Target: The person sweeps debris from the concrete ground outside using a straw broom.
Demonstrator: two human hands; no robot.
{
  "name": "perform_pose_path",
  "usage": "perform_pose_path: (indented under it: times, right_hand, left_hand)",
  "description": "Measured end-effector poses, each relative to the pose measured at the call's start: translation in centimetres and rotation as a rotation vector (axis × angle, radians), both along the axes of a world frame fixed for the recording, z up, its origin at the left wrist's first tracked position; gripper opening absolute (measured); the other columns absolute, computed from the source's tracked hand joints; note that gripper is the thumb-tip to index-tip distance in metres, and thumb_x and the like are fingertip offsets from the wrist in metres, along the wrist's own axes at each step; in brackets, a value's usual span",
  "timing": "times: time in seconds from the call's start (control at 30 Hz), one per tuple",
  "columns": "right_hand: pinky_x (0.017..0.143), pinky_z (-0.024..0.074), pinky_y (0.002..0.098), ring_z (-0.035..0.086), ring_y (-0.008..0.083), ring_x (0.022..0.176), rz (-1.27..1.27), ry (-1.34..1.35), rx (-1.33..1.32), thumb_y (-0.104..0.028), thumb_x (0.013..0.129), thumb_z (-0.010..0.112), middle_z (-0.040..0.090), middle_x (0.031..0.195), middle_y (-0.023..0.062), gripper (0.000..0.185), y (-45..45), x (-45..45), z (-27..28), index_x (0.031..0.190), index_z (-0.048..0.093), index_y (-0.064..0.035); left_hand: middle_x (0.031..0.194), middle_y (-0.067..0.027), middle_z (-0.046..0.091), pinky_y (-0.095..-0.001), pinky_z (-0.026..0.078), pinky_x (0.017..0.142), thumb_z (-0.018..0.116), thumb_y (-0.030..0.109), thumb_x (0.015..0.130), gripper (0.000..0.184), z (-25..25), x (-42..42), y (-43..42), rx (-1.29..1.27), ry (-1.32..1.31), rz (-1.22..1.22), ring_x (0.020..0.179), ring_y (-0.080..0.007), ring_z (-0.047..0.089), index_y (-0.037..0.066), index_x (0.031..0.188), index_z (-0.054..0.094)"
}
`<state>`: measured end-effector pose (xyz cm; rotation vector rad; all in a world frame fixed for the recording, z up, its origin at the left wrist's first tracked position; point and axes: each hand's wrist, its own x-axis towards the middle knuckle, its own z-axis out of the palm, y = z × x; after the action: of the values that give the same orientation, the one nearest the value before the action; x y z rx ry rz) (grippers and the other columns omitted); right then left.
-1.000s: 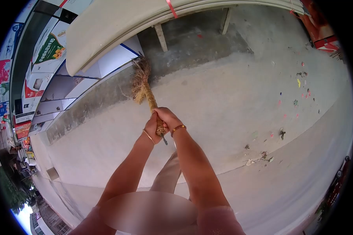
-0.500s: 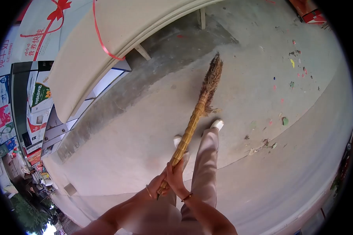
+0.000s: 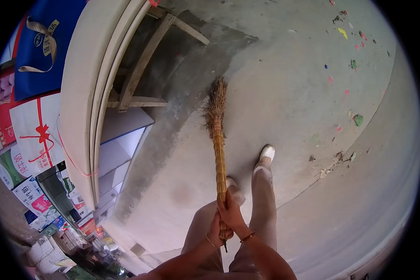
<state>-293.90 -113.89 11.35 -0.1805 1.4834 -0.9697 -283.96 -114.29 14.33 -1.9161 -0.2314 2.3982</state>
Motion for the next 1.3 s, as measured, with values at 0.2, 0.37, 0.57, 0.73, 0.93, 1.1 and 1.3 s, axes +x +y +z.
perform_pose_path:
  times: [0.2, 0.37, 0.57, 0.73, 0.93, 1.1, 1.3]
  right_hand:
    - [0.068, 0.0439, 0.0284, 0.054, 0.0174, 0.078, -0.084, -0.285, -0.17, -0.017, 0.088, 0.044, 0.052, 0.089, 0.0132, 0.045, -10.5, 0.2, -2.5, 0.127, 0.028, -0.0022]
    - [0.064, 0.0432, 0.0246, 0.053, 0.0141, 0.072, -0.47, -0.22, -0.239, -0.015, 0.087, 0.046, 0.053, 0.078, 0.0094, 0.026, -15.3, -0.4, -9.3, 0.109, 0.046, 0.0006]
    - [0.06, 0.0441, 0.0241, 0.055, 0.013, 0.065, -0.412, -0.169, -0.119, -0.008, 0.086, 0.047, 0.056, 0.074, 0.0063, 0.02, -15.2, 0.1, -16.4, 0.103, 0.049, 0.0018]
    - [0.061, 0.0452, 0.023, 0.059, 0.0135, 0.069, -0.492, -0.252, -0.057, -0.006, 0.085, 0.048, 0.057, 0.076, 0.0075, 0.018, -13.4, 0.6, -17.1, 0.101, 0.05, 0.0014]
    - [0.061, 0.0461, 0.0226, 0.056, 0.0118, 0.068, -0.568, -0.307, -0.053, -0.008, 0.086, 0.045, 0.056, 0.077, 0.0072, 0.017, -12.6, 3.2, -18.2, 0.099, 0.05, 0.0017]
    - [0.063, 0.047, 0.0232, 0.056, 0.0119, 0.067, -0.511, -0.358, 0.037, -0.009, 0.087, 0.045, 0.056, 0.075, 0.0069, 0.017, -8.6, 4.9, -16.1, 0.099, 0.05, 0.0017]
    - [0.059, 0.0463, 0.022, 0.056, 0.0115, 0.064, -0.498, -0.378, 0.189, -0.011, 0.087, 0.045, 0.056, 0.075, 0.0072, 0.017, -3.2, 2.8, -10.3, 0.097, 0.051, 0.0007]
  left_hand:
    - [0.051, -0.0006, 0.046, -0.0241, 0.033, 0.032, 0.029, 0.056, 0.085, 0.047, -2.6, 0.4, -11.0, -0.62, -0.286, -0.635, 0.035, -0.0125, 0.042, 0.014, 0.084, 0.049]
    - [0.051, -0.0028, 0.043, -0.0286, 0.032, 0.032, 0.043, 0.053, 0.082, 0.045, -11.9, -2.1, -28.9, -0.716, -0.31, -0.227, 0.035, -0.0151, 0.04, 0.009, 0.073, 0.045]
    - [0.055, -0.0015, 0.039, -0.0296, 0.036, 0.043, 0.043, 0.059, 0.079, 0.049, -25.1, -5.2, -45.9, -0.798, -0.452, -0.455, 0.043, -0.0143, 0.038, 0.01, 0.075, 0.042]
    - [0.063, -0.0039, 0.038, -0.0334, 0.038, 0.047, 0.041, 0.06, 0.079, 0.052, -32.5, -8.9, -43.6, -0.649, -0.461, -0.444, 0.05, -0.017, 0.04, 0.009, 0.087, 0.038]
    - [0.058, -0.0065, 0.042, -0.0346, 0.041, 0.04, 0.041, 0.06, 0.078, 0.053, -24.4, -5.7, -34.1, -0.477, -0.399, -0.646, 0.042, -0.0183, 0.044, 0.007, 0.085, 0.038]
    - [0.051, -0.0065, 0.043, -0.0351, 0.041, 0.039, 0.039, 0.054, 0.083, 0.046, -15.3, 2.4, -23.9, -0.358, -0.291, -0.938, 0.038, -0.0197, 0.045, 0.009, 0.074, 0.04]
    - [0.05, -0.0075, 0.045, -0.0285, 0.037, 0.03, 0.042, 0.038, 0.087, 0.034, -0.3, 6.9, -23.9, -0.37, -0.287, -0.847, 0.033, -0.0168, 0.044, 0.006, 0.075, 0.043]
